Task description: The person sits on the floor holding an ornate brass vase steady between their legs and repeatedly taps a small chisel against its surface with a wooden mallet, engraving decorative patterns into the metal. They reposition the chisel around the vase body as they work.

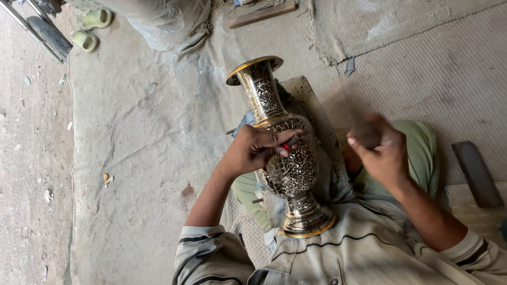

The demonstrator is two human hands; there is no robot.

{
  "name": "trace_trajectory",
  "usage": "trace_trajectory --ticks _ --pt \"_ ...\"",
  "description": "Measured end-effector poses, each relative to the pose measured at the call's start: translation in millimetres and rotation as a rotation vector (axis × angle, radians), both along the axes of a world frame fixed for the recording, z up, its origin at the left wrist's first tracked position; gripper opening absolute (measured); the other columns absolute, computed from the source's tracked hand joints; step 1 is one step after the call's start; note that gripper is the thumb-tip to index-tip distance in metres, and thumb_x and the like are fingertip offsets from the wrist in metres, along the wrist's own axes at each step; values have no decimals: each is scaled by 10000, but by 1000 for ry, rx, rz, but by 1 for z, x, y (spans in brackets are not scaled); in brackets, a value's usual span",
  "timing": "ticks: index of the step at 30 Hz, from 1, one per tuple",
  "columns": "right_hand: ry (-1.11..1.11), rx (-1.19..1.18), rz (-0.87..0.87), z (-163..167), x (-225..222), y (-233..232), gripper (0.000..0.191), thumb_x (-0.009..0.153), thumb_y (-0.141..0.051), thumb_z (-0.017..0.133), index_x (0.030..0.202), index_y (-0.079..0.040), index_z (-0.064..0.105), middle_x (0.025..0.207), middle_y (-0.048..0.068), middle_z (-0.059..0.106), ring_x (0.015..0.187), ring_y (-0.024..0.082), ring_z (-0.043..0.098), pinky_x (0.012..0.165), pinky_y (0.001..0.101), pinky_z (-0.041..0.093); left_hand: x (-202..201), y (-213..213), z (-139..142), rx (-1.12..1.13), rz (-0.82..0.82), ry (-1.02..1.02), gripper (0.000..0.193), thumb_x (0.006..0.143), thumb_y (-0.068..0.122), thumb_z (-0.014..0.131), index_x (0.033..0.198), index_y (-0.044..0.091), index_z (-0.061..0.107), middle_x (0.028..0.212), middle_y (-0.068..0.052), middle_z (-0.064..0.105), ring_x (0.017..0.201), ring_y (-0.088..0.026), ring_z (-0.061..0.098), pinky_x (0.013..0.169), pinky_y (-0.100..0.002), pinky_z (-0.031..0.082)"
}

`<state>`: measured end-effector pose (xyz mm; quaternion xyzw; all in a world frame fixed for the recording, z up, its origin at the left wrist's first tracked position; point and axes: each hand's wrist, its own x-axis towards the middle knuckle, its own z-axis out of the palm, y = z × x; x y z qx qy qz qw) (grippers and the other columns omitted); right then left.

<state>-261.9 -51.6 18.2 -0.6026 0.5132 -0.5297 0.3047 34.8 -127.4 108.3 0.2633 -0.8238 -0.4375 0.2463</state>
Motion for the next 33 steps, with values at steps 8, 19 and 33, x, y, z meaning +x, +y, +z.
trace_trajectory --ticks 8,19,33 --pt "512 -68 -159 -2 2 22 216 876 130 702 1040 -8 729 889 122 734 836 254 718 798 390 498 -1 -16 -2 -60 -168 -45 619 747 -150 680 1302 124 696 1005 -73 784 922 -176 792 966 -343 599" --pt "355 120 -90 -36 -12 9 464 782 -15 784 1222 -58 641 1242 234 655 1082 348 704 805 392 573 -4 13 -7 -68 204 -32 574 836 -39 784 1371 123 657 936 -114 754 828 -189 777 810 -305 589" --pt "424 79 78 48 -18 -46 402 798 37 752 1181 -75 701 1028 62 748 902 198 701 791 360 553 -7 26 -15 -82 355 25 555 851 31 816 1373 132 656 896 -82 768 746 -120 747 751 -265 584"
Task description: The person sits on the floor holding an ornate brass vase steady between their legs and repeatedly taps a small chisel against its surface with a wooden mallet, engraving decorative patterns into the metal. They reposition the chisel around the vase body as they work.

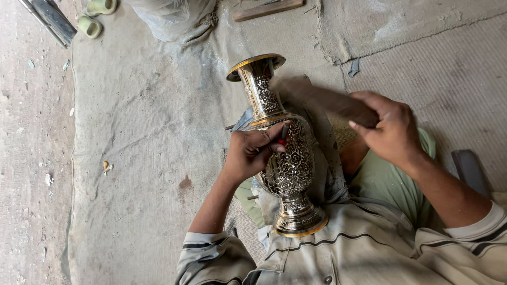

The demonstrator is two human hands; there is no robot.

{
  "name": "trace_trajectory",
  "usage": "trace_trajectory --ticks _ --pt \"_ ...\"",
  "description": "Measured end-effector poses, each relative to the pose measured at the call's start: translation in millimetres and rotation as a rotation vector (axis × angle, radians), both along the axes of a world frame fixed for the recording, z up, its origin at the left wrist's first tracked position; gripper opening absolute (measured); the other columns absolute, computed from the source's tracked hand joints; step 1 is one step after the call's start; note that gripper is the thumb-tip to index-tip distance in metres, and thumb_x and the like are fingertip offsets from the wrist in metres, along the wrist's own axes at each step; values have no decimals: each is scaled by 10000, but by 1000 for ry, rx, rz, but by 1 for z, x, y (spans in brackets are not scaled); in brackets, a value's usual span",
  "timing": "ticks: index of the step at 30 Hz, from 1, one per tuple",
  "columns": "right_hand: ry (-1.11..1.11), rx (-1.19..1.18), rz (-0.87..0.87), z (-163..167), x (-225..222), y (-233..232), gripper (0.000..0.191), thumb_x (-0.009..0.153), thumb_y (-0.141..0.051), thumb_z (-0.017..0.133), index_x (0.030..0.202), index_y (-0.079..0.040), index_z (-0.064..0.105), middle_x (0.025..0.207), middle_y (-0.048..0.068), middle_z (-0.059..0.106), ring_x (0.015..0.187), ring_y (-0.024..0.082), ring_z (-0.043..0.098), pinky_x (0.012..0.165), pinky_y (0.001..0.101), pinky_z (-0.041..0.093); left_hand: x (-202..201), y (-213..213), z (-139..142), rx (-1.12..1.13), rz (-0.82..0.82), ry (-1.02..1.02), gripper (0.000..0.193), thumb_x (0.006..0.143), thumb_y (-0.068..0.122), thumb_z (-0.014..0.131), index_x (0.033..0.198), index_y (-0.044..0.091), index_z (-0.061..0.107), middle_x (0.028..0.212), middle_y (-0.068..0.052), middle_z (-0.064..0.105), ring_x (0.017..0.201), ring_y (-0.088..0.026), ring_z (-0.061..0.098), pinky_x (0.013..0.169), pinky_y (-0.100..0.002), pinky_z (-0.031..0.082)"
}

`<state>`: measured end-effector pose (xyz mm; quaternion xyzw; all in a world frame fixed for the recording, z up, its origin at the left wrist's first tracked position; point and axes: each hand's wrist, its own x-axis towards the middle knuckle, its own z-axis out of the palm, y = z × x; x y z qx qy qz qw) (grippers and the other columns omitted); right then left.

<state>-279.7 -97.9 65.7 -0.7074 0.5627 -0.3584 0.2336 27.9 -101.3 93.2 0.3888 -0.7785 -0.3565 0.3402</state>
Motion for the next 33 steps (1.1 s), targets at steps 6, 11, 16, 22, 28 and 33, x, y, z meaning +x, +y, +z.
trace_trajectory --ticks 6,11,16,22,28,33 --pt "-1 25 29 1 8 0 378 815 47 715 1156 -112 683 949 29 746 846 189 708 757 365 542 1 -1 1 14 21 -34 545 828 19 826 1345 115 684 862 -90 764 707 -100 716 728 -261 573" --pt "206 -150 33 -5 12 1 396 771 66 719 1125 -107 685 963 55 744 911 231 708 777 383 537 4 -1 1 38 3 29 527 846 -3 813 1345 91 675 903 -93 779 764 -102 728 760 -261 583" --pt "23 -124 74 -3 18 1 359 761 22 734 1087 -97 642 902 20 729 865 205 709 776 388 523 8 -1 0 53 23 -35 523 816 -24 827 1312 72 691 881 -100 777 742 -91 727 750 -253 580" --pt "76 -179 39 -2 20 3 235 823 -10 741 1022 -95 649 818 3 715 787 187 707 770 423 495 11 -1 1 44 -14 -1 454 850 -55 786 1278 68 696 917 -86 786 816 -98 744 820 -259 595" --pt "4 -129 86 -5 22 1 209 883 -10 740 1052 -109 666 811 -23 684 772 159 679 760 389 492 11 -3 0 44 -23 -1 506 835 -44 802 1315 69 684 955 -94 791 833 -108 763 825 -262 602" --pt "-192 -64 87 -5 23 4 276 823 -19 728 1077 -95 651 904 -5 685 840 180 688 775 390 511 11 -4 0 38 -24 -18 503 837 -42 799 1315 68 685 970 -96 794 848 -110 769 816 -263 606"
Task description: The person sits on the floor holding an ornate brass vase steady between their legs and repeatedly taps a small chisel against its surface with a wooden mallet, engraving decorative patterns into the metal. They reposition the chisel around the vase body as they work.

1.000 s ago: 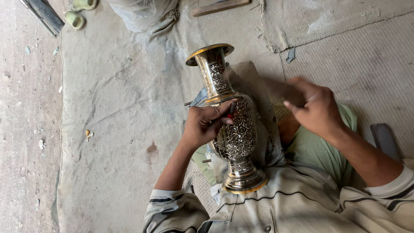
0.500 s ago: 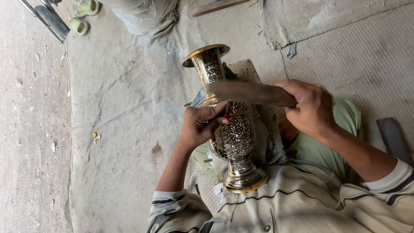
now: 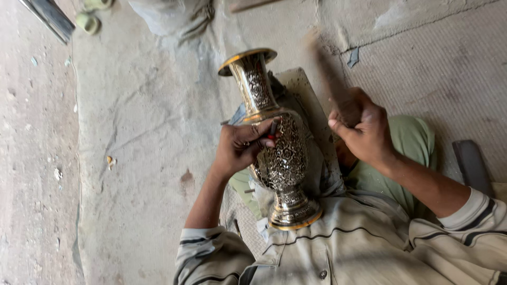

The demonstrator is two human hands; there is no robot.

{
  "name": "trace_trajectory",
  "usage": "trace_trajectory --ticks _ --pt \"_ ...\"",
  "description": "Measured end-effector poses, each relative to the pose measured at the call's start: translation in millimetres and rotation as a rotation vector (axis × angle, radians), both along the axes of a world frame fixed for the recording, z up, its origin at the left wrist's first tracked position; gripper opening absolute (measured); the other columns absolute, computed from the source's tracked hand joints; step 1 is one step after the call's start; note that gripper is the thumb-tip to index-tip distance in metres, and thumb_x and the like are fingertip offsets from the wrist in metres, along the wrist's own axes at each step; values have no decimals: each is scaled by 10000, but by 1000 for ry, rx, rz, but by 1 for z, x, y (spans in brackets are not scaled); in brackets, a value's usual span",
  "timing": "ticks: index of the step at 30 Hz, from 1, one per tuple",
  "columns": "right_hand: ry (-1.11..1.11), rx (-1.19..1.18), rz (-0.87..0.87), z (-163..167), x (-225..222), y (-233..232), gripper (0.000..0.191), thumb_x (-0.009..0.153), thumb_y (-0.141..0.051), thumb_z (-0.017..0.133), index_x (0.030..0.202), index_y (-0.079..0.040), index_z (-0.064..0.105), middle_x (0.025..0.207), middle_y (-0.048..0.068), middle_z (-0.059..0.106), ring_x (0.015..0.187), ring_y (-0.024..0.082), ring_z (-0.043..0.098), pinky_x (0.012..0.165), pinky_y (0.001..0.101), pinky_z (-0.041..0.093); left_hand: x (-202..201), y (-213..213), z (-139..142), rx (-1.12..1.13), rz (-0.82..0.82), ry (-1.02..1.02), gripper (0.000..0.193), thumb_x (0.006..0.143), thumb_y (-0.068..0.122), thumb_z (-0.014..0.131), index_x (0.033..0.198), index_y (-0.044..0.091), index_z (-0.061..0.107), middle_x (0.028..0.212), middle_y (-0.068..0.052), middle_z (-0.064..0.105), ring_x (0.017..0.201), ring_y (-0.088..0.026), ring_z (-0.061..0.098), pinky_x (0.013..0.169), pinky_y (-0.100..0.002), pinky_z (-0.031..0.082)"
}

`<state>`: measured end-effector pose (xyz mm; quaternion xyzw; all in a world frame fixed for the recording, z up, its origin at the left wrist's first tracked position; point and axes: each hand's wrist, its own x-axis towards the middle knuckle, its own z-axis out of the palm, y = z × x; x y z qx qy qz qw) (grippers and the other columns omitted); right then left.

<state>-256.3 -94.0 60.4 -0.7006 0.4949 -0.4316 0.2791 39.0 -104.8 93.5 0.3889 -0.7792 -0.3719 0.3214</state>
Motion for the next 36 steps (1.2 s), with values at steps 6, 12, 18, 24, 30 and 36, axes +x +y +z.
trace_trajectory --ticks 6,12,18,24,30,36 --pt "-49 -33 21 -4 -4 -2 296 836 26 738 1087 -89 633 988 37 695 947 207 698 856 358 542 -1 0 -1 13 -13 16 521 832 -38 815 1324 64 677 964 -102 782 841 -117 761 813 -277 599" --pt "-64 130 5 -11 -9 -7 340 828 -22 754 1156 -74 682 969 121 713 913 272 687 831 355 555 -4 -8 -9 -71 -55 34 515 840 -25 813 1325 74 669 975 -106 775 848 -134 769 800 -276 595" --pt "70 50 -52 -16 -16 -11 431 828 -59 802 1225 -51 636 1030 136 738 930 266 739 796 364 570 -6 -11 -13 6 -70 25 508 844 -41 791 1323 75 668 960 -104 771 833 -160 777 802 -284 601" --pt "62 63 -70 -19 -16 -3 406 839 -37 776 1221 -81 646 981 96 755 858 219 744 743 329 564 -8 -13 -12 -27 -93 31 496 850 -17 801 1318 77 668 982 -122 764 866 -168 786 789 -287 594" --pt "95 -68 -55 -15 -17 -2 361 895 7 763 1225 -90 655 961 41 735 839 166 712 743 307 550 -13 -14 -6 -48 -111 80 489 875 5 788 1339 106 672 985 -105 775 864 -147 769 823 -292 598" --pt "121 -107 -60 -12 -13 7 399 836 44 696 1191 -129 635 934 85 726 845 262 716 746 380 553 -11 -14 -4 -19 -104 44 498 874 21 817 1339 132 679 913 -119 758 776 -137 733 783 -284 578"
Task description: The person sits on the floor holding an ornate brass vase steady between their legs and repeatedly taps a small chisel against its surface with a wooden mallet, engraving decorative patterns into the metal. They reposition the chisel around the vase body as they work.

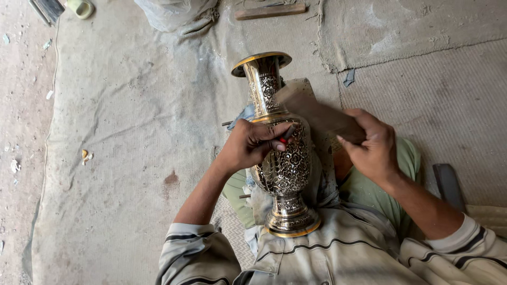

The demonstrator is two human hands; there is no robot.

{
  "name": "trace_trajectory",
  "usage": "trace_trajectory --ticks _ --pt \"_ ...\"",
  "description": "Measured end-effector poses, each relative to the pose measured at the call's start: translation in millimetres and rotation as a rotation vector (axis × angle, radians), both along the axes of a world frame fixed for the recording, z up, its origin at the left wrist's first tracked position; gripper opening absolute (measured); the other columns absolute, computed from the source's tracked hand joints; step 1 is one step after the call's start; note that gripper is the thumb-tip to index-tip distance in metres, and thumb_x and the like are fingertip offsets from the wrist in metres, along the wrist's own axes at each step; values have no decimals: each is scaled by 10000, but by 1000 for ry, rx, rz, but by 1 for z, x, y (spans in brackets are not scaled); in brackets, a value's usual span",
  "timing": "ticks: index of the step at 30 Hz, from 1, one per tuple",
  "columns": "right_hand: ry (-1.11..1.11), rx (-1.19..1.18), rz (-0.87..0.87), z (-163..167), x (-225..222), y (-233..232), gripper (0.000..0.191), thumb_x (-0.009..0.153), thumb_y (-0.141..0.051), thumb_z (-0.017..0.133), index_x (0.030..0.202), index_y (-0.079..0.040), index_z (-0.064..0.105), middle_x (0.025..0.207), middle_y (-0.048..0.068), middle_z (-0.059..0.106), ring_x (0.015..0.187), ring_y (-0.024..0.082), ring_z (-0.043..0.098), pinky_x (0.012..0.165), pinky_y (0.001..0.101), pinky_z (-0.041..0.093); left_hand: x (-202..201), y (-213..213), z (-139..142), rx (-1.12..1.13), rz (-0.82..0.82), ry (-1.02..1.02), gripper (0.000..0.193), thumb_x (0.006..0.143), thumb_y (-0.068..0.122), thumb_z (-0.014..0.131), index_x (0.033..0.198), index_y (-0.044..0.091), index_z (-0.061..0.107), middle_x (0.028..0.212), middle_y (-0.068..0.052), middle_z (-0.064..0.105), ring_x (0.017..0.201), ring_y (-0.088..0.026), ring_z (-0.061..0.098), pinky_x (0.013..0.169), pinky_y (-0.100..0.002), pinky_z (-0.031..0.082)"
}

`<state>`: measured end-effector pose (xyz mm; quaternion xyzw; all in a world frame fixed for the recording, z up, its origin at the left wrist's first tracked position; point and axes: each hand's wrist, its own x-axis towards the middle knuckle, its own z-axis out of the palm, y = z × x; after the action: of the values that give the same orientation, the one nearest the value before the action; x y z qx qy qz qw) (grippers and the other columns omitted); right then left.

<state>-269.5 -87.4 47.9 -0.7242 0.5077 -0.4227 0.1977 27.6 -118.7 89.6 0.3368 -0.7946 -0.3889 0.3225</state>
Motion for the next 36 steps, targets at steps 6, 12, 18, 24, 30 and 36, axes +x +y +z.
trace_trajectory --ticks 6,12,18,24,30,36 --pt "345 229 -83 -12 -10 -12 487 749 73 666 1194 -125 643 826 120 721 742 313 707 700 434 546 -12 17 -4 -65 159 -45 560 854 9 816 1371 147 653 902 -117 759 721 -129 709 724 -275 557" --pt "180 262 20 -6 -23 -35 510 823 28 711 1281 -190 655 899 63 757 778 237 724 753 408 565 -22 30 -9 -69 320 -2 602 846 -55 752 1394 168 639 893 -101 765 788 -91 768 713 -262 573" --pt "-167 75 171 -1 -5 -40 265 842 47 753 1067 -83 698 985 77 724 971 239 684 829 386 537 -20 27 2 -66 308 -95 547 832 -13 803 1333 172 685 873 -105 763 759 -100 745 724 -279 574" --pt "-281 138 90 -16 -4 -21 295 836 37 752 1098 -72 673 928 23 740 857 170 717 816 340 572 -14 16 17 20 95 -89 499 849 8 792 1318 138 683 967 -109 768 819 -162 752 786 -303 592" --pt "-387 195 26 -24 -3 3 328 833 8 744 1134 -92 660 937 55 711 870 196 681 833 353 545 -10 7 22 -44 -18 -165 508 855 10 804 1335 116 675 969 -94 773 840 -175 755 786 -330 588" --pt "-45 400 -7 -21 -13 -7 408 780 -29 735 1172 -99 646 879 104 737 799 294 742 707 398 549 -24 39 1 33 468 133 576 868 -131 684 1392 102 626 1130 -77 784 941 -100 750 865 -258 611"
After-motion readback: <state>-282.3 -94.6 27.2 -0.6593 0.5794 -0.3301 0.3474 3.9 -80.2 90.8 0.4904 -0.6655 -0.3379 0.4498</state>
